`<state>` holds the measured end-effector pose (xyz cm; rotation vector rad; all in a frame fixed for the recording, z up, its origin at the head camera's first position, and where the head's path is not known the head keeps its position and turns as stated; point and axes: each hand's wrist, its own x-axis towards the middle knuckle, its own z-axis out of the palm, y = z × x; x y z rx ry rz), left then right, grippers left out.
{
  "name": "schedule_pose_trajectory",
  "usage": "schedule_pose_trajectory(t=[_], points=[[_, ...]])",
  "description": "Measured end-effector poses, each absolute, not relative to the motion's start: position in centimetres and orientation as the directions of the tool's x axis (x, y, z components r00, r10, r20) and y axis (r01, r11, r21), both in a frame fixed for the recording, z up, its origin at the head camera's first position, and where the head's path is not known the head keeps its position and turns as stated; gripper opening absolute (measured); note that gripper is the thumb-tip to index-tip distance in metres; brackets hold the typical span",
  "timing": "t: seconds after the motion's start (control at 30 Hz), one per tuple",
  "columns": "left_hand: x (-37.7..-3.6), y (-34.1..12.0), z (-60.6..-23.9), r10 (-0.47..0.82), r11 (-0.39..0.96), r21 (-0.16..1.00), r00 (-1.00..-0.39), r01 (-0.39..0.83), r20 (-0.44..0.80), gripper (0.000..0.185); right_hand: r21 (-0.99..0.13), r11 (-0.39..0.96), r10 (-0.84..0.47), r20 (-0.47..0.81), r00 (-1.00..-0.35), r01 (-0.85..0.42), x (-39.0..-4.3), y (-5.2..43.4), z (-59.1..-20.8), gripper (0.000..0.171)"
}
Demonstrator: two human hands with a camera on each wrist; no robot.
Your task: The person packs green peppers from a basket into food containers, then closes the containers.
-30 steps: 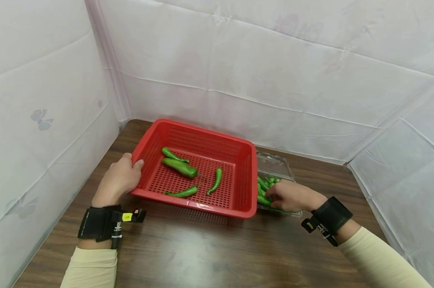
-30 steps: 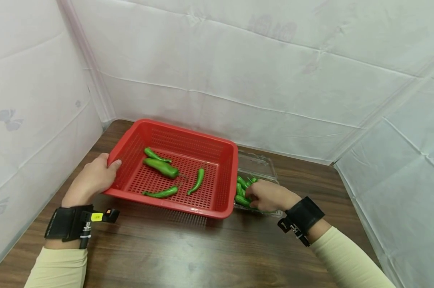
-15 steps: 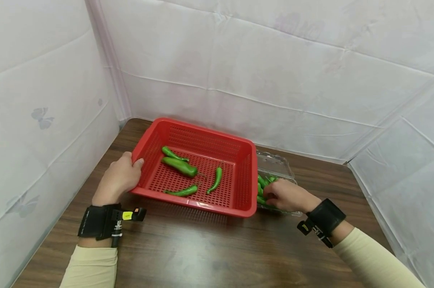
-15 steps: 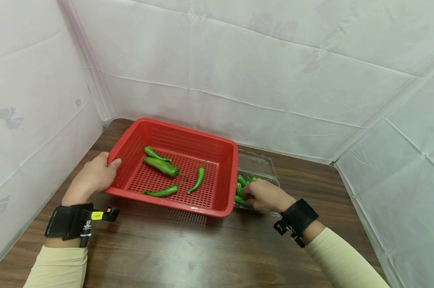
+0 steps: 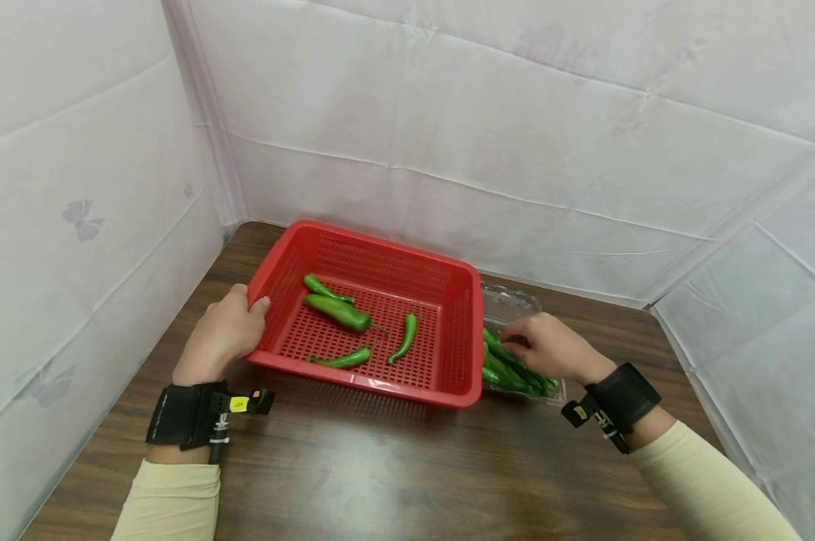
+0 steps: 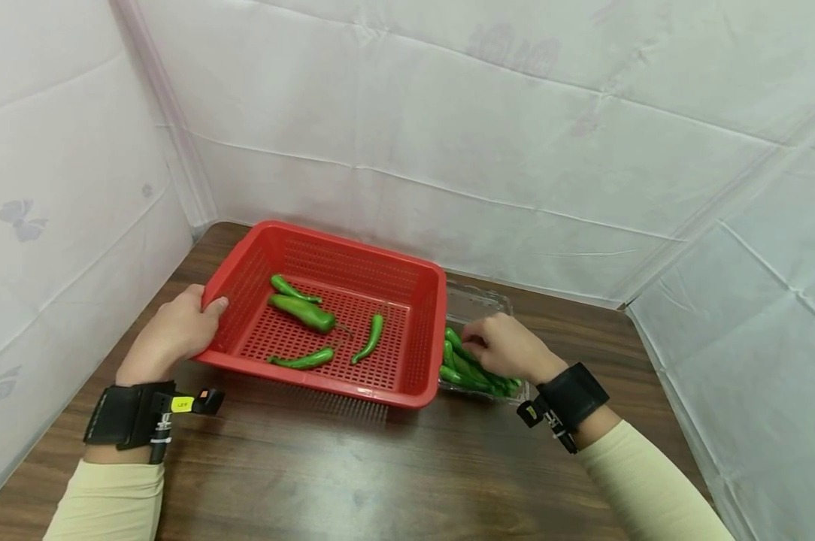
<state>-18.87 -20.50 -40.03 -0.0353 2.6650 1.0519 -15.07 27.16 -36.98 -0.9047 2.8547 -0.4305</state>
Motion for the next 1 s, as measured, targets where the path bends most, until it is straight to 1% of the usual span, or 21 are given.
schedule_pose_trajectory(t=[0.27,0.47,0.6,0.73,0.8,0.9,0.93,1.0], points=[[-18.8,-20.7,-40.1,0.072,0.738,0.664,-0.964,-0.121,-0.256,0.056,-0.289,0.76,-0.59,0.07,-0.805,-0.582,-16.7,25.7,-35.2,0.009],[-18.8,-20.4,-40.0,0.064,0.735,0.663,-0.96,-0.139,-0.272,0.056,-0.321,0.742,-0.6,0.074,-0.797,-0.588,-18.2,22.6,-33.6,0.017],[-18.8,-20.2,-40.1,0.059,0.729,0.669,-0.96,-0.147,-0.275,0.055,-0.304,0.754,-0.611,0.001,-0.792,-0.582,-19.8,18.5,-32.4,0.024],[-18.9,-20.1,-40.1,0.054,0.727,0.671,-0.961,-0.148,-0.27,0.054,-0.266,0.74,-0.658,-0.099,-0.746,-0.617,-22.0,13.6,-32.3,0.031],[-18.9,-20.0,-40.0,0.054,0.727,0.67,-0.961,-0.149,-0.272,0.054,-0.236,0.731,-0.678,-0.151,-0.719,-0.64,-23.0,11.4,-32.9,0.034],[-18.9,-19.5,-40.0,0.051,0.729,0.667,-0.96,-0.153,-0.276,0.053,-0.197,0.743,-0.67,-0.23,-0.706,-0.64,-24.2,8.5,-34.5,0.035],[-18.9,-19.4,-40.0,0.049,0.73,0.666,-0.96,-0.155,-0.277,0.053,-0.181,0.748,-0.663,-0.251,-0.705,-0.639,-24.5,7.7,-35.1,0.035],[-18.9,-19.0,-40.0,0.048,0.731,0.665,-0.96,-0.154,-0.275,0.052,-0.157,0.756,-0.65,-0.297,-0.7,-0.636,-25.0,6.3,-36.3,0.028]])
